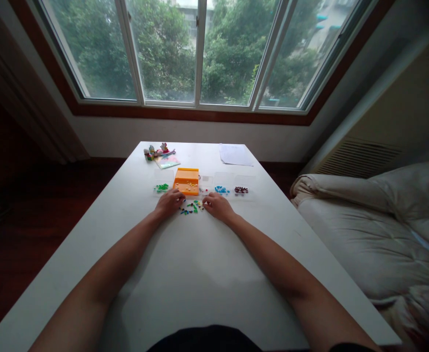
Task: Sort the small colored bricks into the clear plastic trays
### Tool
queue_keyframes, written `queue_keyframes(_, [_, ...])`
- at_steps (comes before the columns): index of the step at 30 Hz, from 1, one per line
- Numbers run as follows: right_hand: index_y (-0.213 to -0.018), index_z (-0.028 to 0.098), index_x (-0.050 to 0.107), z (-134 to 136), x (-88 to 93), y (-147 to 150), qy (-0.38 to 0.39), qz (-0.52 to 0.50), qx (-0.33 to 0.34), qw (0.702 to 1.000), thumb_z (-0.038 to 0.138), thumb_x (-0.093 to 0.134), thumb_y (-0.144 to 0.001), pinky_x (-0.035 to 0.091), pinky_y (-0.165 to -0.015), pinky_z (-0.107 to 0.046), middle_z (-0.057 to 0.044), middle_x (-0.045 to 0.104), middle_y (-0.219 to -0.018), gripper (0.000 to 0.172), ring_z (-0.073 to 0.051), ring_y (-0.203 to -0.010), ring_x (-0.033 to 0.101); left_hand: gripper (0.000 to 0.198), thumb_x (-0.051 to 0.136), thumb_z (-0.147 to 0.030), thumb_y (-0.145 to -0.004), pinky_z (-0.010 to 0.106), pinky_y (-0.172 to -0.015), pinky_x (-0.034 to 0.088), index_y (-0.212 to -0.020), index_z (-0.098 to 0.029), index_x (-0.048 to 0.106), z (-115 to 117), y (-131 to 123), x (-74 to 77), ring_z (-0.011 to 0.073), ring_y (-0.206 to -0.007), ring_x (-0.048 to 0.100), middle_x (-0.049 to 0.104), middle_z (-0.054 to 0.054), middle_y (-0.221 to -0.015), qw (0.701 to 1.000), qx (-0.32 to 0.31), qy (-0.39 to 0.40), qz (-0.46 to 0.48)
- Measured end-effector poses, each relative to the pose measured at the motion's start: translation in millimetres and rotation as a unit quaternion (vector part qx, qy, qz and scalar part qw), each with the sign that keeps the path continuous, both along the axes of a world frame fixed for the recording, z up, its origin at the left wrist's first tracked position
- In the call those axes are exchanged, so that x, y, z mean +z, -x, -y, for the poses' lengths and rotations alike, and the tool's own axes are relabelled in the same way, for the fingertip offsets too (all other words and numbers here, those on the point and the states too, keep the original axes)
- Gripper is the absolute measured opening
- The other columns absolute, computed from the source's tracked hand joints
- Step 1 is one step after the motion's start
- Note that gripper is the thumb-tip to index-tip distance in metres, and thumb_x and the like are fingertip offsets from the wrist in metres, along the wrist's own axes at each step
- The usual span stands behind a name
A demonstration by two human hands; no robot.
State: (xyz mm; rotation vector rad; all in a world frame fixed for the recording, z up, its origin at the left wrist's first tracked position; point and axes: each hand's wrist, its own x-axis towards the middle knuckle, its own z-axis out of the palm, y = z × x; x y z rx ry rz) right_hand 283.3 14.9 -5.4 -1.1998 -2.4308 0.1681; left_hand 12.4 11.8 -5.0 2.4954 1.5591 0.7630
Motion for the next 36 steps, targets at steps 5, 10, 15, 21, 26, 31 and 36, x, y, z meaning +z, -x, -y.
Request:
queue_keyframes(5, [-0.088, 0.023, 0.071, 1.1, -3.7, 4.0, 0.008, -0.01, -0.008, 1.0, 0.021, 0.064, -0.09, 0.042, -0.079, -0.026, -0.004, 0.063, -0.089, 0.007, -0.017, -0.089, 0.056, 0.021, 0.054, -0.028, -0.09, 0.03, -0.075, 0.046, -0.096, -0.024, 0.074, 0.2, 0.0, -1.4, 0.0183, -0.083, 0.06, 0.067, 0.005, -0.094, 1.0, -0.009, 0.009, -0.007])
queue_keyframes(10, [-0.088, 0.022, 0.069, -6.4, -1.9, -8.9, -0.013, -0.057, -0.043, 0.997, 0.018, 0.061, -0.089, 0.042, -0.083, -0.028, -0.005, 0.064, -0.09, 0.009, -0.019, -0.092, 0.056, 0.021, 0.055, -0.027, -0.089, 0.029, -0.075, 0.046, -0.096, -0.024, 0.075, -0.3, 0.2, -1.0, 0.0184, -0.083, 0.062, 0.067, 0.005, -0.094, 1.0, -0.017, 0.017, -0.004])
queue_keyframes(15, [-0.091, 0.019, 0.067, -24.1, 8.0, -47.3, -0.091, -0.143, -0.163, 0.972, 0.021, 0.054, -0.091, 0.041, -0.089, -0.035, -0.008, 0.064, -0.091, 0.013, -0.024, -0.092, 0.054, 0.021, 0.056, -0.029, -0.088, 0.03, -0.075, 0.047, -0.095, -0.025, 0.075, 0.8, 0.5, 1.3, 0.0182, -0.082, 0.062, 0.068, 0.005, -0.093, 0.999, -0.021, 0.029, -0.002])
queue_keyframes(21, [-0.092, 0.018, 0.065, -40.4, 7.2, -96.6, -0.133, -0.18, -0.373, 0.9, 0.025, 0.052, -0.09, 0.037, -0.087, -0.035, -0.01, 0.064, -0.093, 0.015, -0.024, -0.091, 0.049, 0.02, 0.057, -0.03, -0.086, 0.029, -0.073, 0.047, -0.093, -0.024, 0.075, 0.4, 0.5, 0.1, 0.0178, -0.081, 0.061, 0.068, 0.004, -0.091, 0.999, -0.016, 0.03, 0.008])
queue_keyframes(26, [-0.096, 0.018, 0.062, -42.4, 2.3, -107.0, -0.126, -0.188, -0.411, 0.883, 0.023, 0.048, -0.09, 0.034, -0.081, -0.035, -0.011, 0.065, -0.092, 0.017, -0.024, -0.09, 0.046, 0.018, 0.057, -0.028, -0.086, 0.029, -0.072, 0.046, -0.09, -0.024, 0.074, 1.1, -1.5, -1.0, 0.0184, -0.081, 0.061, 0.068, 0.004, -0.09, 1.0, -0.005, 0.026, 0.008])
queue_keyframes(31, [-0.096, 0.019, 0.064, -38.1, 1.6, -82.7, -0.12, -0.175, -0.339, 0.916, 0.021, 0.049, -0.088, 0.036, -0.087, -0.034, -0.008, 0.065, -0.092, 0.017, -0.023, -0.091, 0.05, 0.017, 0.058, -0.028, -0.086, 0.03, -0.074, 0.048, -0.089, -0.023, 0.074, 2.1, -5.1, 0.4, 0.019, -0.082, 0.061, 0.068, 0.005, -0.089, 0.999, 0.0, 0.026, 0.021])
queue_keyframes(36, [-0.098, 0.02, 0.067, -21.4, 5.0, -44.7, -0.1, -0.143, -0.152, 0.973, 0.02, 0.049, -0.091, 0.039, -0.09, -0.034, -0.007, 0.067, -0.091, 0.019, -0.023, -0.091, 0.056, 0.016, 0.057, -0.027, -0.089, 0.031, -0.078, 0.049, -0.089, -0.021, 0.072, 6.6, -17.4, 5.6, 0.0183, -0.084, 0.061, 0.068, 0.005, -0.092, 0.997, -0.027, 0.021, 0.074])
